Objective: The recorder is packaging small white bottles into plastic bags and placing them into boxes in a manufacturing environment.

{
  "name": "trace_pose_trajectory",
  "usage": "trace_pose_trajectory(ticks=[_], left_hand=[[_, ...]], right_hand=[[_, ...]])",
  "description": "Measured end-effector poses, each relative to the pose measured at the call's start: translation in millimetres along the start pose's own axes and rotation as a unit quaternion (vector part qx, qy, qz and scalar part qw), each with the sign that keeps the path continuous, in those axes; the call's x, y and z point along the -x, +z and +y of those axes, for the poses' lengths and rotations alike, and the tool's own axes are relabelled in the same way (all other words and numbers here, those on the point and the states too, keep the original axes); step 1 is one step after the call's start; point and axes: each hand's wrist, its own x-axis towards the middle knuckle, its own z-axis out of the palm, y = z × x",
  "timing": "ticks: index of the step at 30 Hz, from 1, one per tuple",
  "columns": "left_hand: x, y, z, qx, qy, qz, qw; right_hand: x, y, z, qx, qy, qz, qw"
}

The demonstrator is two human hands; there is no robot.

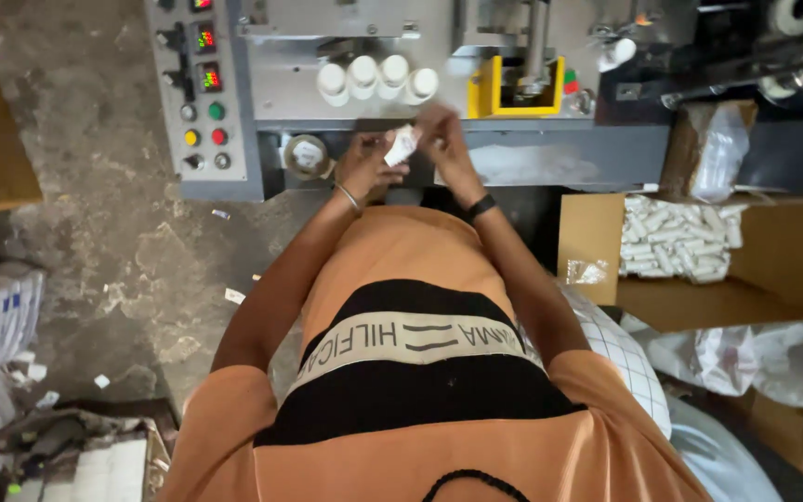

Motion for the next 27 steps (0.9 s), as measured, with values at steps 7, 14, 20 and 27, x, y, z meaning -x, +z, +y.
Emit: trace_pose_trajectory(ticks=[7,14,20,27], left_hand=[[-23.1,35.0,-51.6,-0.119,-0.174,-0.258,0.943],[-31.5,76.9,-76.8,-0.285,-0.049,-0.251,0.924],[-39.9,138.0,-101.6,-0.292,0.008,-0.192,0.937],[-29.0,172.5,-150.1,-0.224,0.017,-0.084,0.971]], right_hand=[[71.6,-71.8,-51.2,-0.170,0.042,-0.043,0.984],[4.3,-265.7,-28.9,-0.028,-0.095,0.414,0.905],[-66.3,-323.2,27.8,0.089,-0.140,0.269,0.949],[-62.1,-361.0,56.1,0.139,-0.153,-0.017,0.978]])
